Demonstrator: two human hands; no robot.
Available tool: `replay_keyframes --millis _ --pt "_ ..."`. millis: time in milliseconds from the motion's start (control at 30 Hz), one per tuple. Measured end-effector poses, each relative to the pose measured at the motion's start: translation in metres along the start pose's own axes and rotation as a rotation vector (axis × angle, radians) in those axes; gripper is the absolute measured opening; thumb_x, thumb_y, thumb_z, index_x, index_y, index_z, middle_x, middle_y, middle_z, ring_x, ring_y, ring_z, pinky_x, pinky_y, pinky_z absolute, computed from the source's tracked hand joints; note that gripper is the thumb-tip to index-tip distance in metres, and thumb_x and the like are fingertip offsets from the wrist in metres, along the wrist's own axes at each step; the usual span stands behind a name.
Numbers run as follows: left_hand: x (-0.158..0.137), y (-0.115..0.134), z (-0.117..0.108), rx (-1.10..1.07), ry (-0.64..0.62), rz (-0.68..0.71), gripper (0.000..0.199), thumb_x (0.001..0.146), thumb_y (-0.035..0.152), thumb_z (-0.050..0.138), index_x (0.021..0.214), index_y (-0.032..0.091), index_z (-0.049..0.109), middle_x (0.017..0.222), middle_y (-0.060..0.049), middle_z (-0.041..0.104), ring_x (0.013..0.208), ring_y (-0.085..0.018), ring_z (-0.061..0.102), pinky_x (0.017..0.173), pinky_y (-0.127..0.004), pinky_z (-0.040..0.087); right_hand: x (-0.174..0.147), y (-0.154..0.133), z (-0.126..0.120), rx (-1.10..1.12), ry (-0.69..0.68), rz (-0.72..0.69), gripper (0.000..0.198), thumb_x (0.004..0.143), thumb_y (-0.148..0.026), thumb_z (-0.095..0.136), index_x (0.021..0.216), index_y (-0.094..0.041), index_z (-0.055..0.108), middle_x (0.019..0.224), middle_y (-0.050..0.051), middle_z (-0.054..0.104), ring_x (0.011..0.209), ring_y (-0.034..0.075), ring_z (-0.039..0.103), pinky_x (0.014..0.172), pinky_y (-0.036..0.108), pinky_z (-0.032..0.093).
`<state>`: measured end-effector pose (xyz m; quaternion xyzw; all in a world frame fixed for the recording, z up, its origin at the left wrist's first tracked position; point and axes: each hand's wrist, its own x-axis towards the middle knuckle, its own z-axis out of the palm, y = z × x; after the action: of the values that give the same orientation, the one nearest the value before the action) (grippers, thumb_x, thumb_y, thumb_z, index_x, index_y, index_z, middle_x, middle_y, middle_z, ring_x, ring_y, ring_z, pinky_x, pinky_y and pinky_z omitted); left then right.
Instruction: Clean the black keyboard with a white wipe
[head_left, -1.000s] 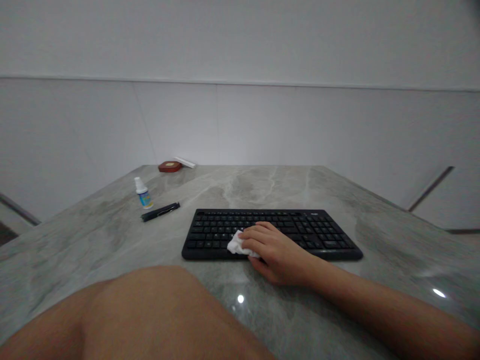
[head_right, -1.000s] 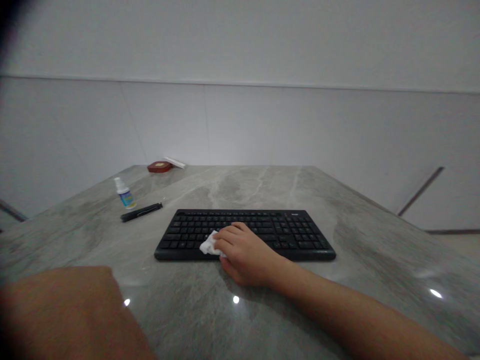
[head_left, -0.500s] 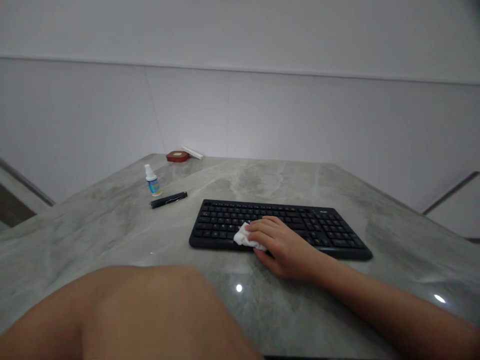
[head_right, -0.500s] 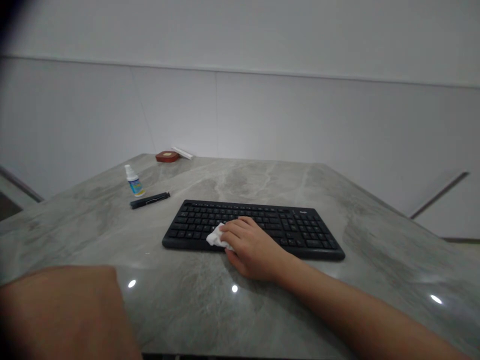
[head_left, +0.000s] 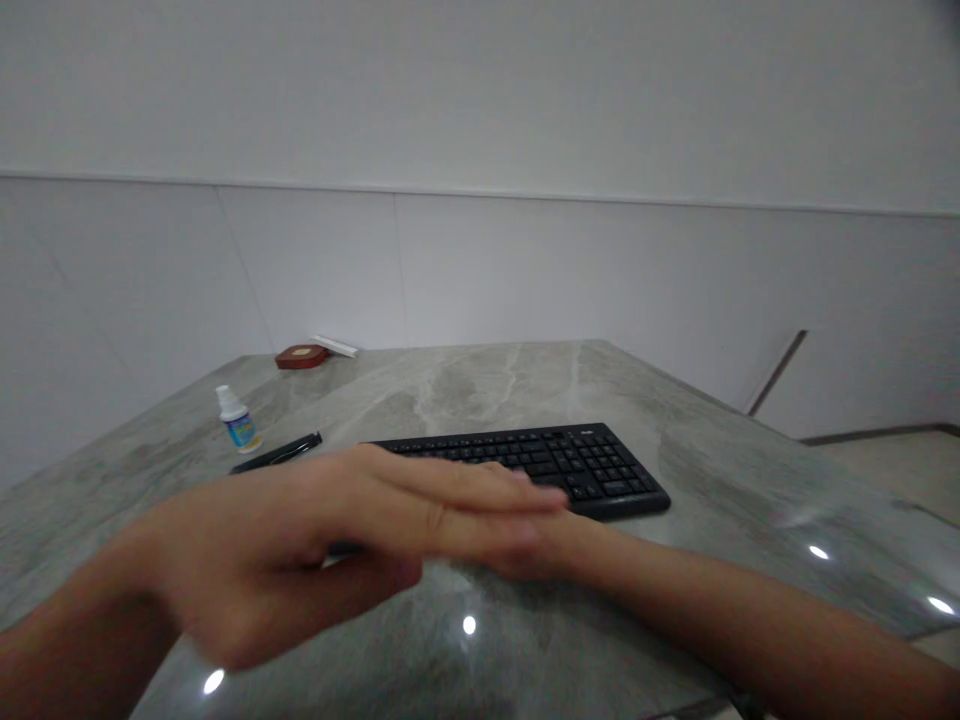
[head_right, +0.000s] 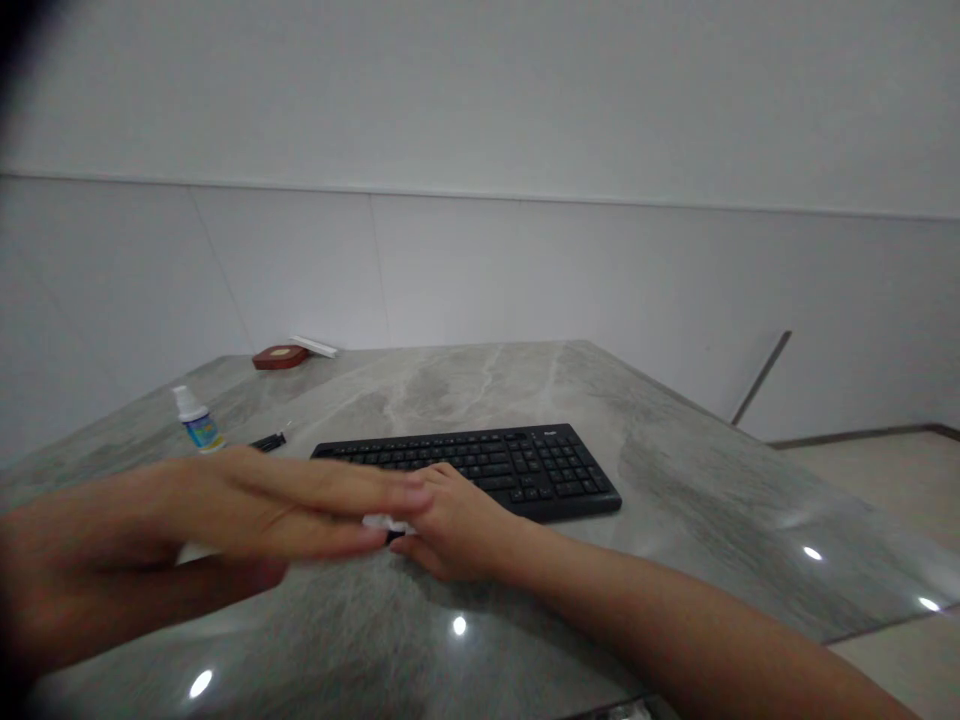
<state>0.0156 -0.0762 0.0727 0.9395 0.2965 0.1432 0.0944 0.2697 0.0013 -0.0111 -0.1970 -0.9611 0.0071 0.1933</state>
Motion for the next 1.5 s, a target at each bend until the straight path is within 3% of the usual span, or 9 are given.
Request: replay_keyframes --millis 33,100,200,333,700,833,1067,1333,1500 --pt "0.013 -0.013 -0.004 -0.004 -0.049 0.041 0.05 0.102 0.04 0.041 0.151 0.039 0.035 0.153 0.006 0.044 0.144 -0.027 0.038 0.113 -0.047 0.044 0.001 0.001 0.0 -0.002 0.011 0.001 0.019 0.091 -0.025 0.056 0.105 -0.015 0.064 0.12 0.012 0.065 0.112 0.023 0.056 0.099 0.038 0.041" --pt "0.025 -0.043 0.002 0.071 0.056 -0.009 0.062 0.101 0.04 0.046 0.157 0.033 0.02 0.161 0.0 0.03 0.148 -0.028 0.028 0.118 -0.051 0.034 0.002 0.002 0.0 -0.024 0.034 0.009 0.014 0.087 -0.022 0.058 0.096 -0.014 0.065 0.107 0.012 0.066 0.101 0.024 0.057 0.092 0.039 0.043" --pt "0.015 -0.088 0.032 0.217 0.145 -0.113 0.077 0.098 0.048 0.051 0.159 0.028 0.009 0.165 -0.006 0.016 0.151 -0.036 0.008 0.119 -0.061 0.023 0.003 0.003 -0.001 -0.082 0.041 0.088 0.008 0.082 -0.02 0.06 0.085 -0.014 0.063 0.092 0.01 0.062 0.088 0.023 0.053 0.081 0.038 0.043" --pt "-0.001 -0.118 0.062 0.24 0.056 -0.161 0.082 0.097 0.053 0.05 0.159 0.028 0.002 0.165 -0.007 0.009 0.151 -0.039 0.001 0.118 -0.066 0.016 0.003 0.002 -0.001 -0.05 0.047 0.062 0.008 0.085 -0.018 0.054 0.087 -0.013 0.061 0.099 0.011 0.06 0.091 0.022 0.051 0.08 0.035 0.042" --pt "0.011 -0.116 0.061 0.15 -0.1 -0.167 0.074 0.096 0.055 0.051 0.157 0.036 0.013 0.164 -0.005 0.016 0.15 -0.038 0.015 0.117 -0.066 0.019 0.002 0.002 -0.007 0.041 -0.044 -0.009 0.006 0.081 -0.018 0.059 0.084 -0.015 0.061 0.103 0.009 0.061 0.091 0.018 0.055 0.082 0.033 0.042" --pt "0.012 -0.116 0.061 0.148 -0.084 -0.169 0.072 0.096 0.055 0.052 0.157 0.036 0.018 0.163 -0.005 0.021 0.149 -0.038 0.022 0.117 -0.065 0.021 0.001 -0.002 -0.013 -0.007 -0.115 0.128 0.004 0.079 -0.018 0.058 0.076 -0.016 0.057 0.087 0.006 0.06 0.081 0.018 0.055 0.077 0.034 0.04" --pt "0.013 -0.115 0.062 0.137 -0.058 -0.19 0.07 0.094 0.057 0.054 0.155 0.037 0.025 0.162 -0.004 0.025 0.147 -0.038 0.028 0.117 -0.065 0.023 0.001 -0.005 -0.02 0.116 -0.106 0.182 0.027 0.082 -0.012 0.054 0.108 -0.015 0.062 0.104 0.009 0.066 0.095 0.02 0.059 0.087 0.035 0.041" --pt "0.01 -0.118 0.065 0.144 -0.037 -0.164 0.07 0.094 0.054 0.055 0.155 0.037 0.024 0.162 -0.005 0.026 0.146 -0.037 0.029 0.117 -0.062 0.026 0.001 -0.005 -0.023 0.073 -0.125 0.175 0.022 0.086 -0.015 0.052 0.103 -0.015 0.067 0.1 0.009 0.067 0.093 0.021 0.06 0.084 0.033 0.044" --pt "0.011 -0.118 0.063 0.118 -0.018 -0.173 0.07 0.093 0.055 0.057 0.154 0.038 0.027 0.161 -0.003 0.028 0.146 -0.037 0.03 0.117 -0.062 0.026 -0.006 -0.002 -0.029 0.052 -0.149 0.306 0.021 0.078 -0.01 0.055 0.095 -0.014 0.067 0.094 0.008 0.067 0.087 0.021 0.061 0.08 0.033 0.045"
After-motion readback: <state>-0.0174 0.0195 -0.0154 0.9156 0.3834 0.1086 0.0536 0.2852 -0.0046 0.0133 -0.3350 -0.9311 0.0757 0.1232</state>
